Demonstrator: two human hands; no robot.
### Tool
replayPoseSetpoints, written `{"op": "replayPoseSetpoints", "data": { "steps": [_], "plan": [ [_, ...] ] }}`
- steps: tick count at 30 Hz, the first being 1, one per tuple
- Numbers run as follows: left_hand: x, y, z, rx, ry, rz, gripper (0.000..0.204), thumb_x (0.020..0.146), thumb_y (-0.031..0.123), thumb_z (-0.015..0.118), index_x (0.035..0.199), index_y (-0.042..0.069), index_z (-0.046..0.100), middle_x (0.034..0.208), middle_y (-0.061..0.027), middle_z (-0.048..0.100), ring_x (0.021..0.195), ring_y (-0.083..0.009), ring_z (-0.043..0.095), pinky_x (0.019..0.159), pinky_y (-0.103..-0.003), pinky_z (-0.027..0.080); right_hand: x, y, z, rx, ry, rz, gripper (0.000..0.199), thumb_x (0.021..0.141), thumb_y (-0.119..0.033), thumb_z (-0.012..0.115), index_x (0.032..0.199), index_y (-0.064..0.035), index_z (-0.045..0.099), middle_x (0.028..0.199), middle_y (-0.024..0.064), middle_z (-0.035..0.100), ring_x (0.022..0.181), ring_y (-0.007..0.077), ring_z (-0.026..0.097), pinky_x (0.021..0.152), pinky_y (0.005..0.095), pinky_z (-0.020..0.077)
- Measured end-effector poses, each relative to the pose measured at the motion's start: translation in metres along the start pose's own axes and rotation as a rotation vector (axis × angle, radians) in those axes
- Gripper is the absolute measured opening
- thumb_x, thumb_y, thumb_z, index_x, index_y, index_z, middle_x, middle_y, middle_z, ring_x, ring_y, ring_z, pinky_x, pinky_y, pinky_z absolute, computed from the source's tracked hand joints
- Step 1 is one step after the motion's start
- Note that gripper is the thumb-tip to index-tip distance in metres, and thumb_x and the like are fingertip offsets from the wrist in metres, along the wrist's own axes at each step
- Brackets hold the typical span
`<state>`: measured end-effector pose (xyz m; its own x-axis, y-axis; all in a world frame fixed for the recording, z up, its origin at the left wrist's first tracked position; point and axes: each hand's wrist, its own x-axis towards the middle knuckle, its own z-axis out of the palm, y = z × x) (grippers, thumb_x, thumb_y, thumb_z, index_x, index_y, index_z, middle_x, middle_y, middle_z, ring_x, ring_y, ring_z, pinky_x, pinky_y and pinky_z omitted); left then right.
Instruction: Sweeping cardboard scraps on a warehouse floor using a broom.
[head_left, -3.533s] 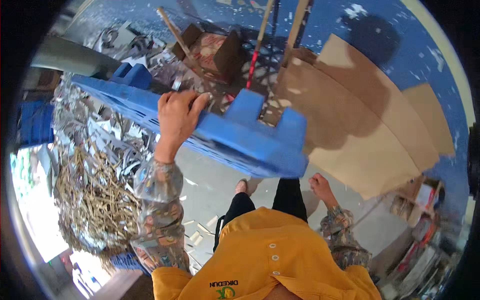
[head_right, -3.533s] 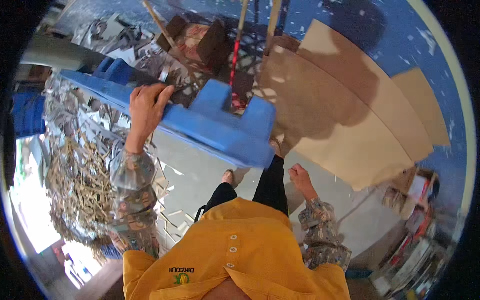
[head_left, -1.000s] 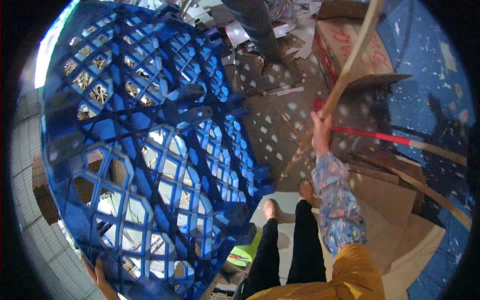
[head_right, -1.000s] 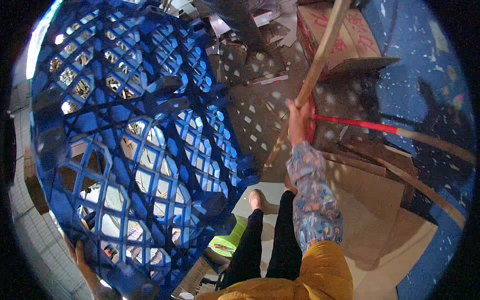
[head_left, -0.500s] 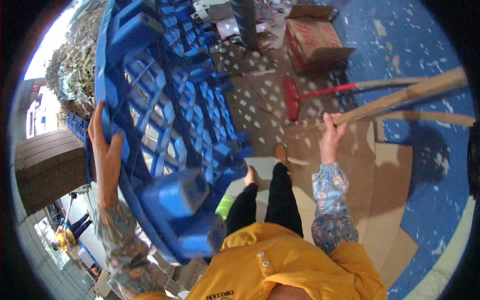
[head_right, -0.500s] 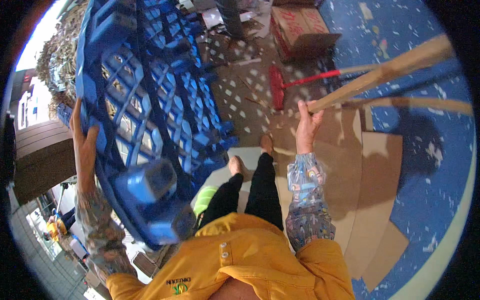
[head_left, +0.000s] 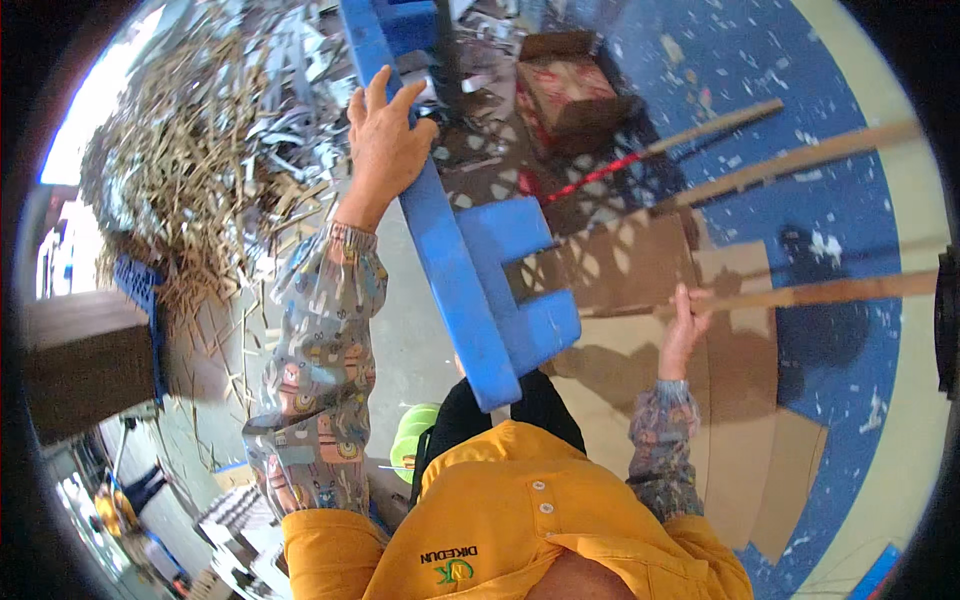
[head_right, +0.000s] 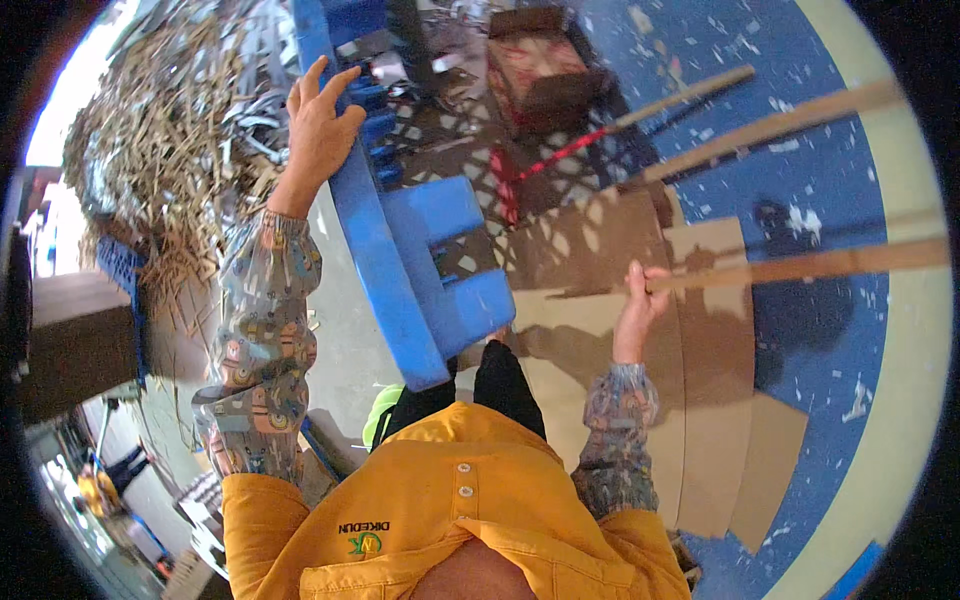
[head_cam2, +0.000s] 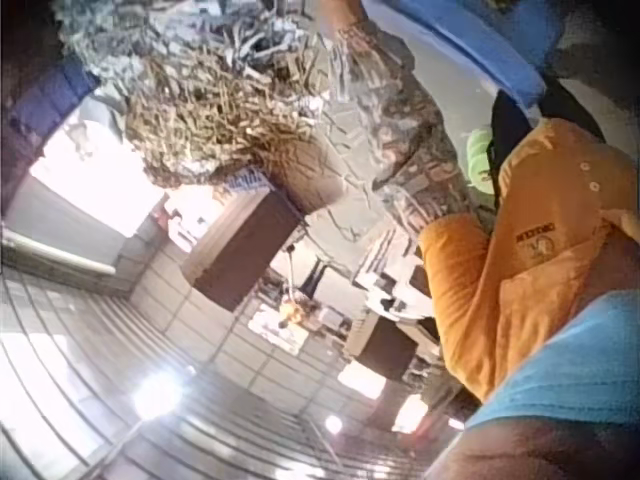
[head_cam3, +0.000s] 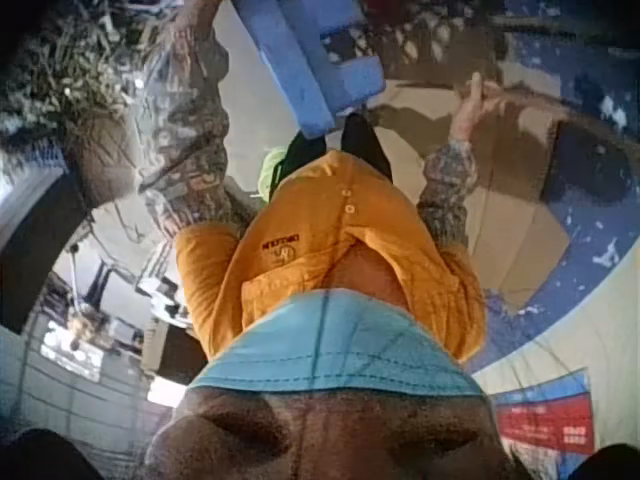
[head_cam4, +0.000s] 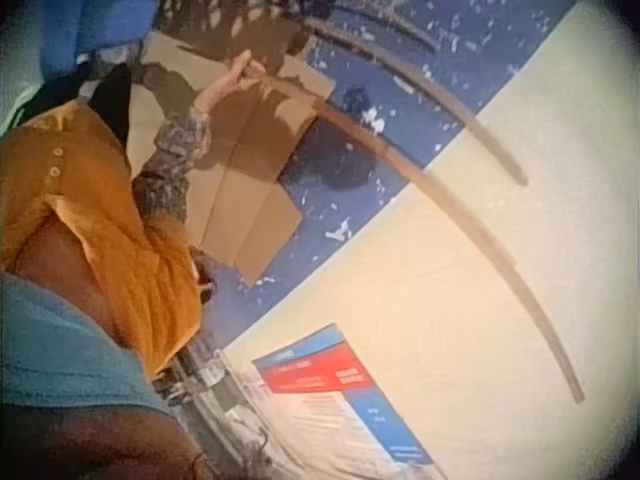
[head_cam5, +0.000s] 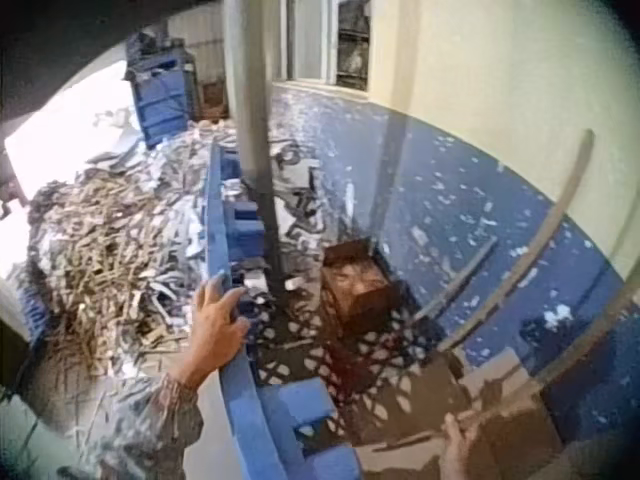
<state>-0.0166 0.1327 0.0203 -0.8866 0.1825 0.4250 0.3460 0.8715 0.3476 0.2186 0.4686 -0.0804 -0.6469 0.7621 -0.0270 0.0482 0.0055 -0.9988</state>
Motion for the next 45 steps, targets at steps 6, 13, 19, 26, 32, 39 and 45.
{"op": "replayPoseSetpoints", "data": {
  "steps": [6, 13, 19, 26, 32, 39, 45],
  "plan": [
    [0.017, 0.032, -0.003, 0.021, -0.033, 0.048, 0.040, 0.066, 0.020, 0.054, 0.107, 0.018, 0.053, 0.127, -0.0109, 0.033, 0.115, -0.0429, 0.025, 0.094, -0.047, 0.026, 0.008, -0.023, 0.017, -0.005, -0.132, -0.100, 0.019, 0.077, -0.017, 0.059, 0.080, -0.0059, 0.044, 0.073, -0.0017, 0.043, 0.069, 0.0080, 0.043, 0.064, 0.0220, 0.0370],
    [0.025, 0.021, -0.016, 0.012, -0.059, 0.098, 0.038, 0.065, 0.016, 0.052, 0.102, 0.011, 0.056, 0.124, -0.0154, 0.035, 0.115, -0.0326, 0.031, 0.097, -0.038, 0.021, 0.075, -0.012, 0.052, -0.051, -0.174, -0.029, 0.020, 0.073, -0.015, 0.062, 0.077, -0.0068, 0.044, 0.072, -0.0020, 0.043, 0.069, 0.0068, 0.041, 0.062, 0.0205, 0.0353],
    [0.020, 0.016, -0.034, -0.086, -0.121, 0.016, 0.038, 0.065, 0.010, 0.048, 0.102, 0.009, 0.056, 0.126, -0.0149, 0.033, 0.116, -0.0306, 0.030, 0.096, -0.037, 0.023, 0.138, 0.019, 0.083, -0.109, -0.104, -0.144, 0.022, 0.072, -0.018, 0.064, 0.075, -0.0054, 0.046, 0.070, -0.0018, 0.045, 0.065, 0.0079, 0.042, 0.060, 0.0224, 0.0369],
    [0.016, 0.026, -0.050, -0.131, -0.129, -0.072, 0.038, 0.065, 0.006, 0.045, 0.101, 0.007, 0.055, 0.127, -0.0130, 0.032, 0.117, -0.0291, 0.029, 0.097, -0.036, 0.022, 0.196, 0.056, 0.105, -0.101, 0.058, -0.121, 0.030, 0.073, -0.028, 0.063, 0.075, -0.0025, 0.047, 0.068, 0.0023, 0.047, 0.061, 0.0147, 0.045, 0.059, 0.0292, 0.0381],
    [0.015, 0.027, -0.052, -0.106, -0.143, -0.120, 0.037, 0.065, 0.005, 0.043, 0.099, 0.004, 0.055, 0.128, -0.0129, 0.031, 0.119, -0.0294, 0.027, 0.098, -0.037, 0.020, 0.202, 0.069, 0.100, -0.348, 0.138, 0.030, 0.035, 0.077, -0.029, 0.057, 0.078, 0.0054, 0.053, 0.071, 0.0148, 0.054, 0.072, 0.0286, 0.052, 0.069, 0.0360, 0.0384],
    [0.024, 0.039, -0.044, -0.192, -0.164, -0.138, 0.036, 0.066, 0.005, 0.042, 0.099, 0.005, 0.056, 0.128, -0.0112, 0.030, 0.120, -0.0283, 0.025, 0.098, -0.038, 0.020, 0.236, 0.093, 0.069, -0.445, 0.315, -0.069, 0.038, 0.075, -0.025, 0.057, 0.093, 0.0064, 0.048, 0.087, 0.0224, 0.054, 0.081, 0.0369, 0.051, 0.075, 0.0398, 0.0386],
    [0.024, 0.044, -0.042, -0.146, -0.159, -0.164, 0.035, 0.066, 0.006, 0.043, 0.098, 0.006, 0.056, 0.129, -0.0116, 0.031, 0.120, -0.0293, 0.025, 0.098, -0.038, 0.020, 0.209, 0.079, 0.067, -0.813, 0.291, -0.010, 0.040, 0.073, -0.031, 0.061, 0.091, 0.0009, 0.046, 0.088, 0.0167, 0.052, 0.084, 0.0283, 0.051, 0.074, 0.0357, 0.0396]
  ]
}}
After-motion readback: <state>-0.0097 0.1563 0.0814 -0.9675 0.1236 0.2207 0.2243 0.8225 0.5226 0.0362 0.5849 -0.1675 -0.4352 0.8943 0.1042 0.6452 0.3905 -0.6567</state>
